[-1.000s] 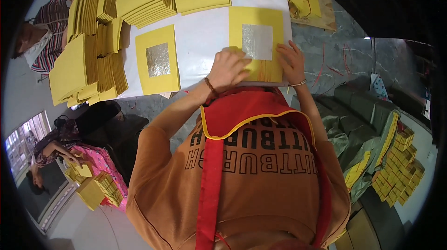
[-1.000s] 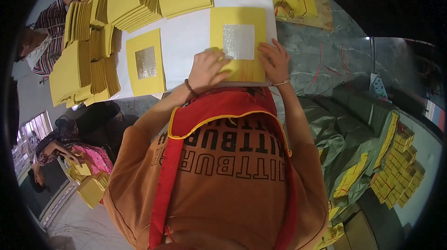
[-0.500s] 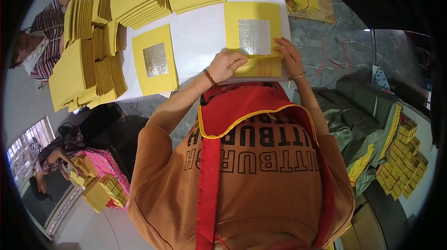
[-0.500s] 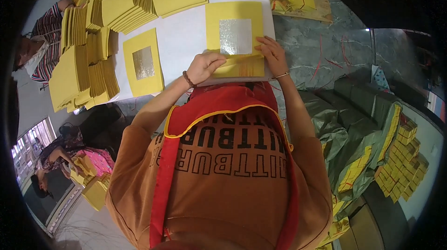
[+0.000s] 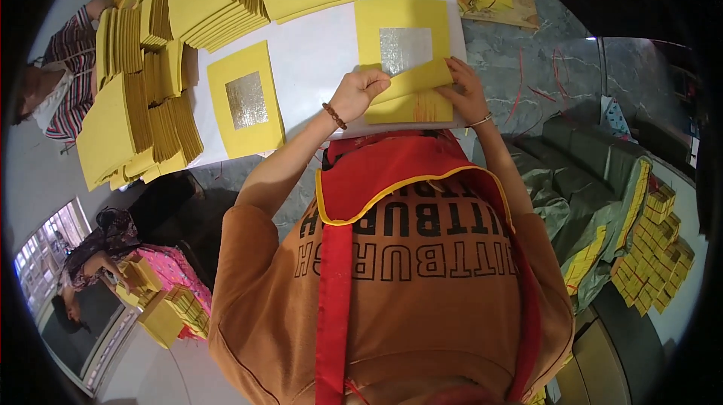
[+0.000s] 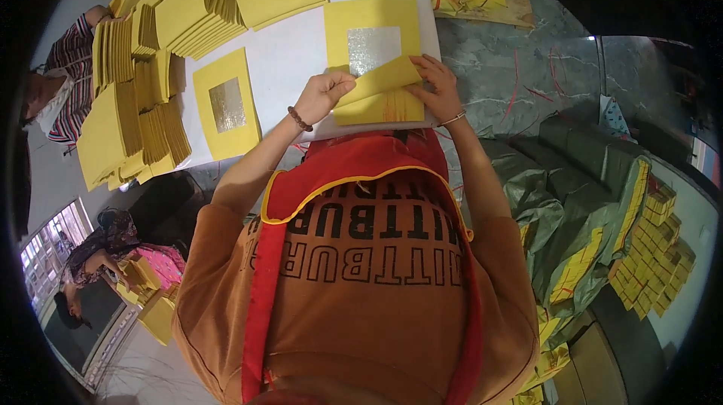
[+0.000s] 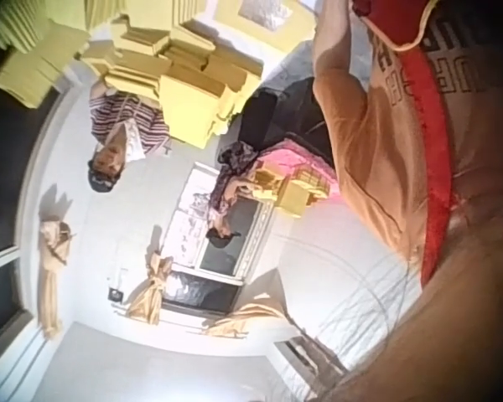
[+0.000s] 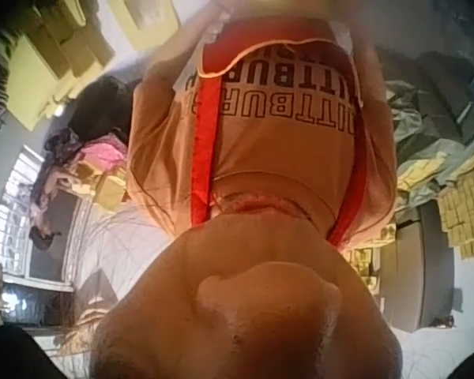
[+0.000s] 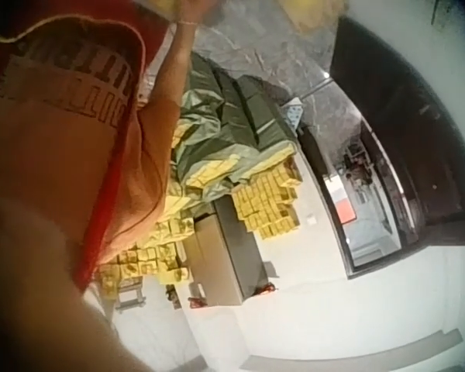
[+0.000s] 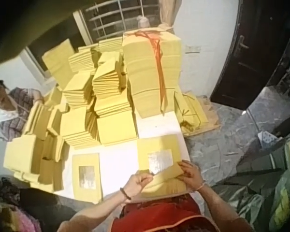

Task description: Folding and stacking yellow paper sheets containing silver foil squares at a workstation.

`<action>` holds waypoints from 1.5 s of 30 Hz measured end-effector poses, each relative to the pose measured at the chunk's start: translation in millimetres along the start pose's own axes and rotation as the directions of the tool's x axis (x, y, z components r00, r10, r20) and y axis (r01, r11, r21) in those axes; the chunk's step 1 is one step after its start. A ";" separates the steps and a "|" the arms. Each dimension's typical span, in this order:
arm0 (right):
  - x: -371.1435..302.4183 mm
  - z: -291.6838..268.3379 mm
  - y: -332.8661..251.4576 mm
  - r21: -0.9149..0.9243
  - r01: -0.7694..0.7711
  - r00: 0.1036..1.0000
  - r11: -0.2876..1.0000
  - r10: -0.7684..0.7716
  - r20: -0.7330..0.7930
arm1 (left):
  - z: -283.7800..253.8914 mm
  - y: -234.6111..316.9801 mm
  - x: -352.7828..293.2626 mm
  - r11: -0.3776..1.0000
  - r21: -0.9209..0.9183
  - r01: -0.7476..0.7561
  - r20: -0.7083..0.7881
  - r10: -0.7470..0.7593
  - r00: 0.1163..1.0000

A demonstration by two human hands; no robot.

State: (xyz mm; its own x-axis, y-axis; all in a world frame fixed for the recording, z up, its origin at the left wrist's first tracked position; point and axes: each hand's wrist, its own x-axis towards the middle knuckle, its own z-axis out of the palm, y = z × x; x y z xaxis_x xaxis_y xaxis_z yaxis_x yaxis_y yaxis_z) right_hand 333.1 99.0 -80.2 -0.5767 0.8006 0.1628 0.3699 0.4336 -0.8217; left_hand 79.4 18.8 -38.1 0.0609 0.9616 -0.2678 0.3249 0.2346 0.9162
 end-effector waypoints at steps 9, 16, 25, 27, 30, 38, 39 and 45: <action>-2.9 5.2 9.9 -0.010 0.016 0.997 1.000 -0.017 -0.075 | -49.4 18.8 -8.2 0.942 0.051 -0.332 0.358 0.294 0.887; 2.7 0.4 1.5 0.074 0.034 0.998 0.997 -0.030 -0.056 | -29.2 4.5 -6.2 0.642 0.604 -0.473 0.192 0.458 0.868; 11.6 -28.8 -26.8 -0.070 0.141 0.989 0.988 -0.143 -0.024 | -36.2 8.0 5.3 0.415 0.779 -0.471 0.107 0.653 0.750; 8.1 -34.3 -46.4 -0.141 0.160 0.987 0.977 -0.158 0.026 | -33.3 9.3 -5.4 0.478 0.738 -0.476 0.080 0.638 0.766; -3.7 -35.2 -49.4 0.044 0.046 0.989 0.998 -0.051 0.136 | -27.4 11.9 -17.3 0.575 0.660 -0.484 0.022 0.629 0.777; 0.9 -16.6 -47.6 0.084 -0.232 0.970 0.969 0.224 0.089 | -20.5 -3.5 -15.1 0.782 0.522 -0.340 -0.048 0.425 0.904; 4.1 -12.8 -45.3 0.183 -0.357 0.934 0.916 0.351 0.067 | -18.7 -3.0 -12.4 0.857 0.458 -0.235 -0.131 0.327 0.936; 19.9 10.0 -36.9 0.361 -0.350 0.899 0.864 0.418 -0.130 | -6.6 3.9 0.7 0.992 0.092 0.081 -0.301 -0.050 0.952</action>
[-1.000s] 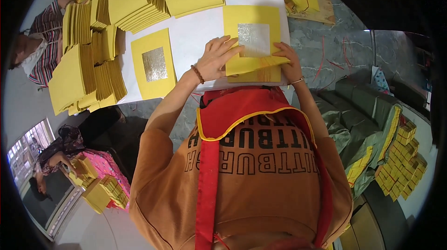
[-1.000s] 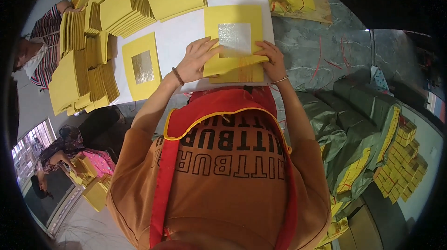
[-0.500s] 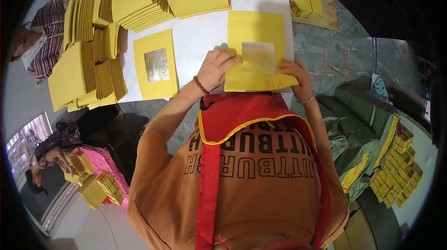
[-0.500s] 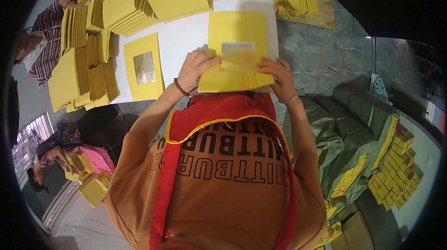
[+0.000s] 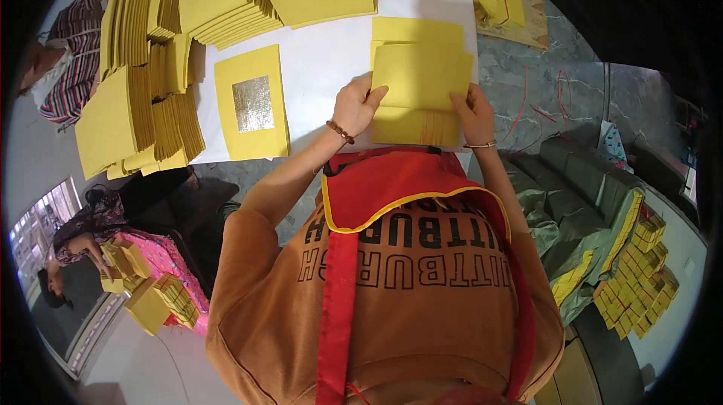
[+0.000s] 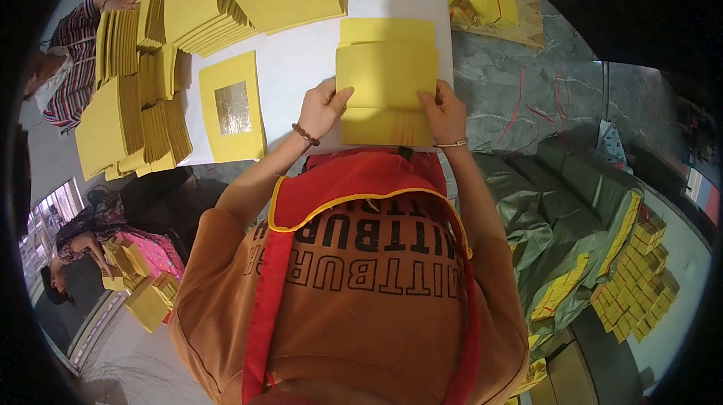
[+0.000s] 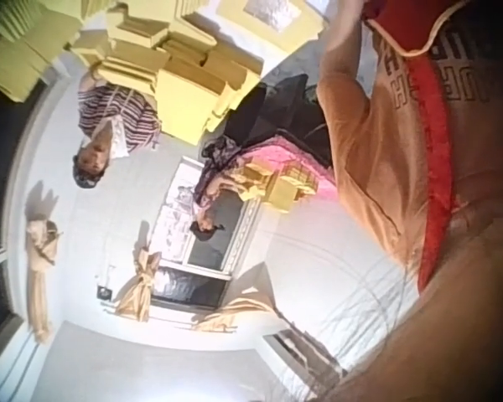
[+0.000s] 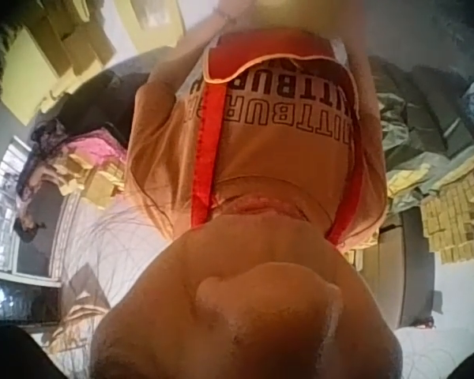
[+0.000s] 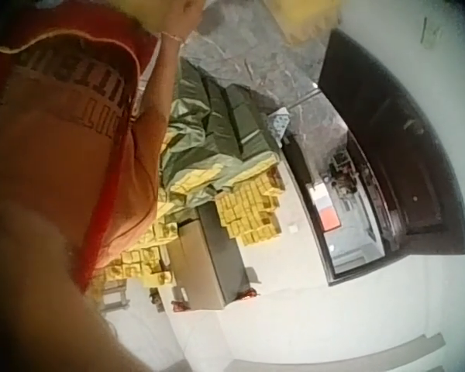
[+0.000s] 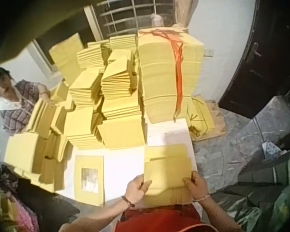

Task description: Folding and stacking yellow paper sheets containing silver foil squares at a workstation.

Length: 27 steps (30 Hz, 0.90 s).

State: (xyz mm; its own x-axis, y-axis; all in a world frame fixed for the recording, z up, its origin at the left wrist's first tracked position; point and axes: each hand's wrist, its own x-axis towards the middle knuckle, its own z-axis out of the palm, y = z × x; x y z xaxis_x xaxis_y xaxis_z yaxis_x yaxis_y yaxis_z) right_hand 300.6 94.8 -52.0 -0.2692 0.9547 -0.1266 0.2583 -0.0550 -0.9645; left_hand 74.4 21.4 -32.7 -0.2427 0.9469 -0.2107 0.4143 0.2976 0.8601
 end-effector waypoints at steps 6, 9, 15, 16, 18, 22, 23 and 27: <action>2.2 2.2 -18.7 -0.259 -0.116 0.992 0.959 0.096 -0.088 | 3.2 -11.3 11.1 0.988 -0.031 0.151 0.058 -0.149 0.987; 3.2 6.7 -20.4 -0.243 -0.044 0.992 0.969 0.014 -0.122 | 9.7 -20.9 15.9 0.984 -0.064 0.166 0.033 -0.164 0.986; 6.5 8.1 -15.6 -0.328 -0.015 0.996 0.945 -0.015 -0.090 | 9.2 -20.7 17.1 0.966 -0.198 0.168 -0.034 -0.178 0.983; 7.2 8.2 -14.9 -0.327 -0.017 0.995 0.945 -0.015 -0.095 | 5.3 -10.6 16.5 0.966 -0.196 0.166 -0.031 -0.175 0.984; 7.9 8.2 -12.3 -0.311 -0.035 0.994 0.950 -0.001 -0.113 | -4.6 20.3 14.1 0.983 -0.041 0.177 -0.096 -0.181 0.979; 5.7 11.4 -15.5 -0.327 -0.021 0.991 0.945 -0.022 -0.128 | 1.6 25.2 20.6 0.743 0.437 -0.507 -0.112 0.604 0.789; 6.1 11.4 -15.0 -0.340 -0.043 0.991 0.940 -0.003 -0.132 | 8.8 28.6 20.4 0.744 0.439 -0.503 -0.115 0.602 0.790; 7.2 8.6 -8.2 -0.357 -0.073 0.992 0.931 0.032 -0.119 | 32.0 23.3 23.0 0.636 0.508 -0.581 0.144 0.602 0.785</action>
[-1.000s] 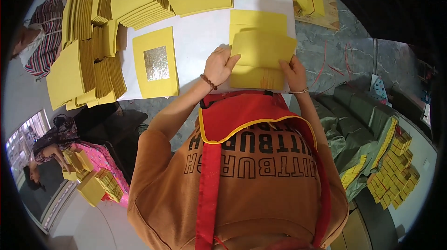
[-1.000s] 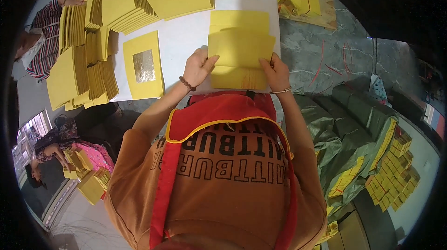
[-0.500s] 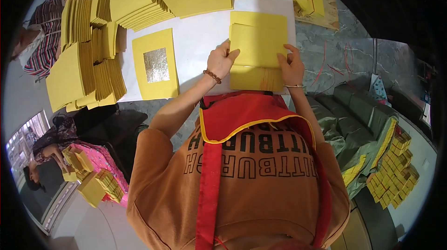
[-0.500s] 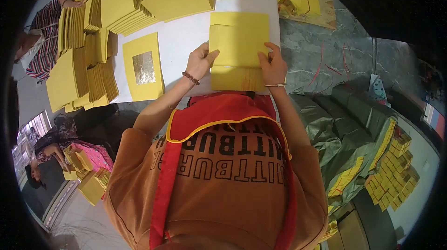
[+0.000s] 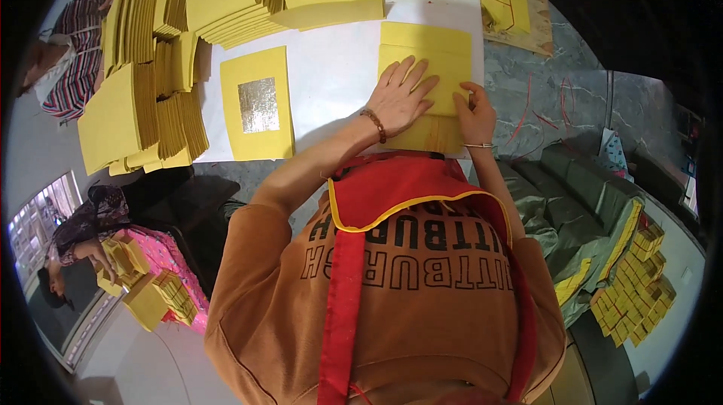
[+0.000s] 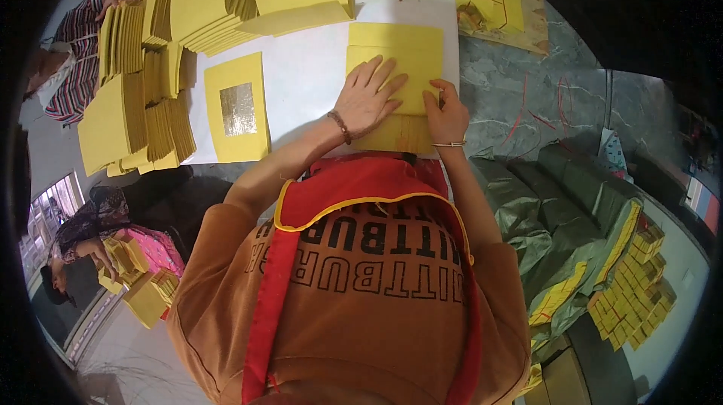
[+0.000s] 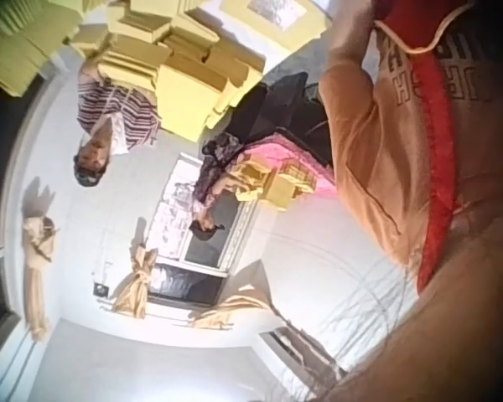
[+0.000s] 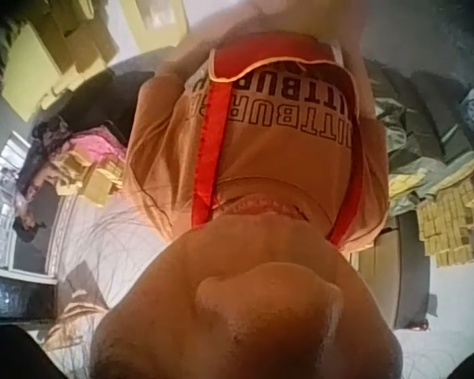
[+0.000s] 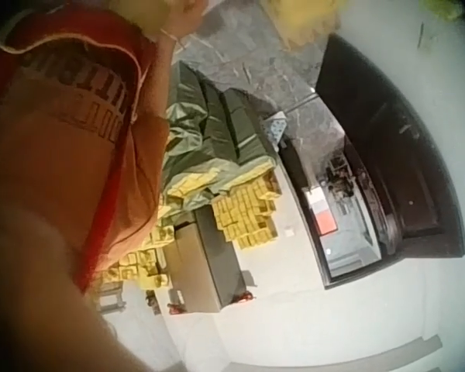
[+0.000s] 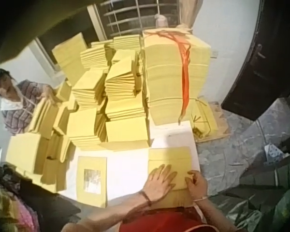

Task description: Folding and stacking yellow paper sheets containing silver foil squares at a workstation.

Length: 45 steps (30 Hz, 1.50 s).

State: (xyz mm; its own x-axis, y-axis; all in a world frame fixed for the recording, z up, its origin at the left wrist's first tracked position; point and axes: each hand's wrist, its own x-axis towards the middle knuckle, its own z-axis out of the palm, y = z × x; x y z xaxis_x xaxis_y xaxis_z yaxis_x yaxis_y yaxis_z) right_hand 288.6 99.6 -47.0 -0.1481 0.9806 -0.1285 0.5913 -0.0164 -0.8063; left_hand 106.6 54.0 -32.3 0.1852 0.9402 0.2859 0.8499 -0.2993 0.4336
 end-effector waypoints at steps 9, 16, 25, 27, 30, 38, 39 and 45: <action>-28.5 12.7 0.3 -0.629 0.508 0.860 0.588 -0.381 0.339 | 6.7 -2.6 -3.6 0.997 0.082 -0.003 0.128 -0.007 0.992; -27.9 12.7 0.3 -0.565 0.507 0.862 0.651 -0.400 0.312 | -2.8 -11.1 -6.4 0.970 0.019 -0.241 0.135 0.236 0.962; 33.8 -18.6 -19.7 0.145 0.107 0.977 0.984 -0.131 0.167 | -7.4 5.0 14.2 0.930 0.292 -0.225 0.157 0.186 0.970; 46.7 -18.2 -15.9 0.351 0.132 0.988 0.927 -0.153 0.034 | -37.8 2.0 20.4 0.971 0.171 -0.165 0.160 0.138 0.977; 49.9 -16.2 -16.5 0.254 0.245 0.965 0.936 -0.211 -0.153 | -123.0 -8.3 12.2 0.933 -0.340 0.114 0.232 -0.034 0.972; -13.2 62.3 -63.5 0.352 -0.646 0.387 0.677 -0.108 0.916 | -153.0 -80.3 -122.0 -0.027 -0.579 0.815 0.774 -0.331 0.539; -14.7 77.3 -70.1 0.293 -0.761 0.312 0.579 -0.070 0.948 | -152.5 -84.2 -129.5 -0.023 -0.579 0.815 0.774 -0.330 0.540; -6.0 118.6 -88.3 0.386 -0.757 0.451 0.528 -0.005 0.892 | -150.5 -92.2 -152.0 -0.122 -0.639 0.760 0.743 -0.356 0.567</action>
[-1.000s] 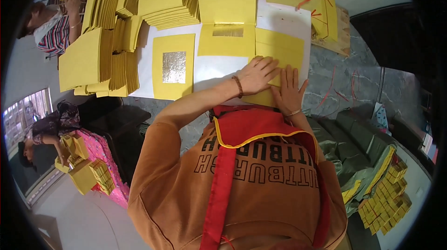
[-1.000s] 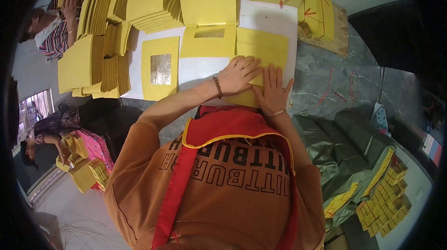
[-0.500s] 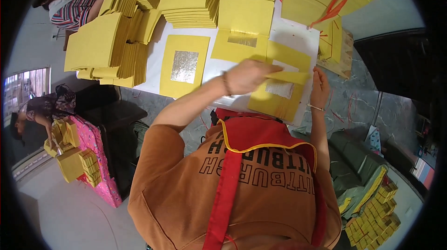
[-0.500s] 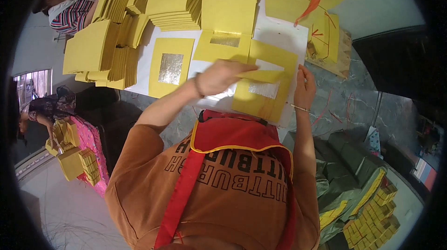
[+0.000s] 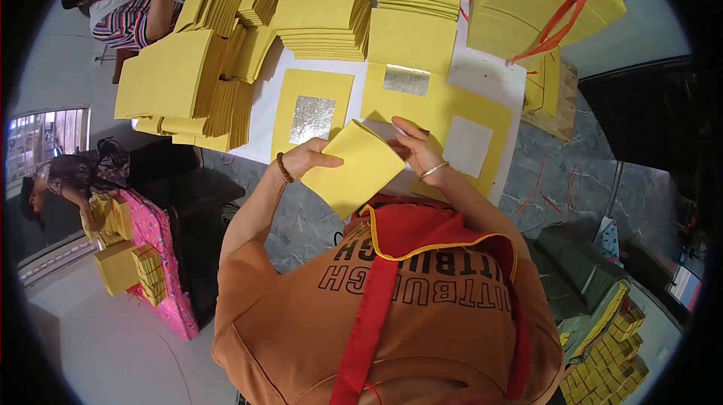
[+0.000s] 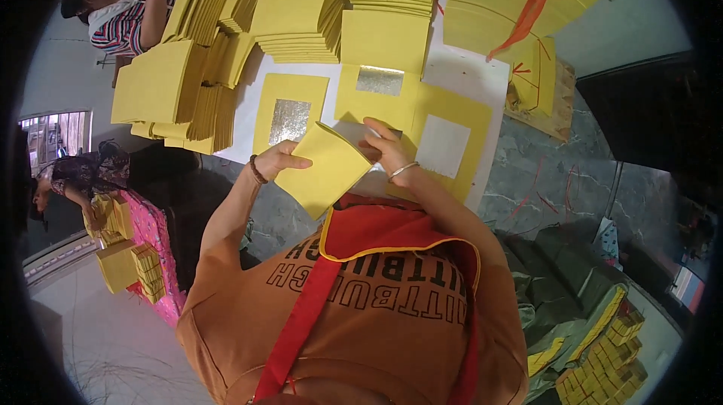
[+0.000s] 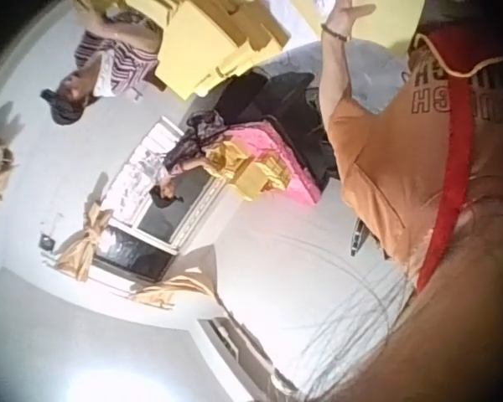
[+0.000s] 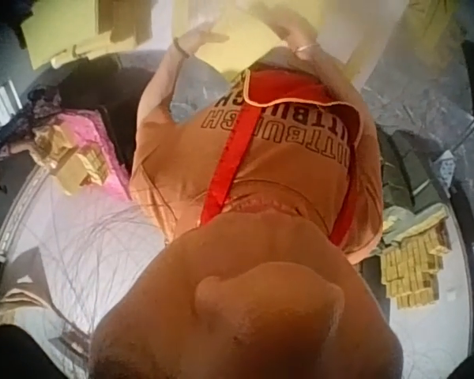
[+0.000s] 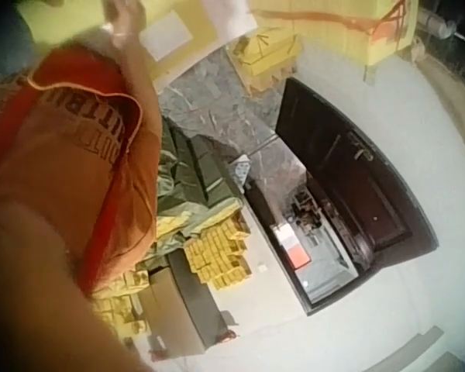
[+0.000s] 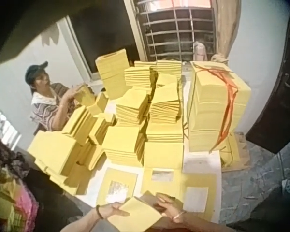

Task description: Folding and stacking yellow paper sheets containing silver foil squares at a workstation.

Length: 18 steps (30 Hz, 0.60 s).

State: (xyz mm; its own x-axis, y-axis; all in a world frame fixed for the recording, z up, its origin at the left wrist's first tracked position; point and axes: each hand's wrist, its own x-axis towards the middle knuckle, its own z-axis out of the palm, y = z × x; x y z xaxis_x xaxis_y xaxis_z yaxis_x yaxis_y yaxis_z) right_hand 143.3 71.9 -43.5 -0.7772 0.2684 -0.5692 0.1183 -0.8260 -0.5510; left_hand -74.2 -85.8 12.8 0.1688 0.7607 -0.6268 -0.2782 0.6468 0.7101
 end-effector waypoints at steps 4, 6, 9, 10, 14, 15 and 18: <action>-8.0 8.3 -9.7 -0.668 0.483 0.843 0.566 -0.506 0.181 | -3.2 -0.6 2.1 1.000 0.019 -0.003 0.011 0.003 1.000; -10.3 9.6 -30.6 -0.797 0.570 0.698 0.198 -0.628 0.343 | -3.3 6.0 4.1 1.000 0.017 -0.010 0.030 0.009 1.000; 3.7 6.9 -71.1 -0.801 0.485 0.518 -0.351 -0.623 0.586 | -0.1 27.1 9.4 0.999 0.042 0.002 0.024 -0.003 1.000; 14.0 2.6 -83.6 -0.772 0.399 0.507 -0.495 -0.582 0.635 | 0.3 34.7 15.4 0.981 0.190 -0.040 0.028 0.035 0.999; 52.9 -29.0 -117.0 -0.743 0.232 0.519 -0.627 -0.566 0.640 | 21.4 79.1 34.4 0.835 0.466 -0.292 0.070 0.294 0.953; 61.7 -38.9 -121.7 -0.711 0.194 0.510 -0.676 -0.550 0.661 | 27.8 87.7 41.7 0.763 0.510 -0.397 0.072 0.422 0.904; 77.4 -58.0 -122.3 -0.725 0.217 0.558 -0.653 -0.527 0.641 | 46.2 111.1 74.3 0.351 0.709 -0.611 0.034 0.849 0.527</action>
State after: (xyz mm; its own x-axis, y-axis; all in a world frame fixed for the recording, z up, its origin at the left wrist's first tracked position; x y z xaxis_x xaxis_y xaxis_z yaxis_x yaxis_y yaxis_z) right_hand 104.5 222.5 -55.5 -0.8925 0.2671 0.3636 0.2024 0.9573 -0.2064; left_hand -48.9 45.1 60.0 -0.1150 0.9521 0.2833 0.4699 -0.1992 0.8599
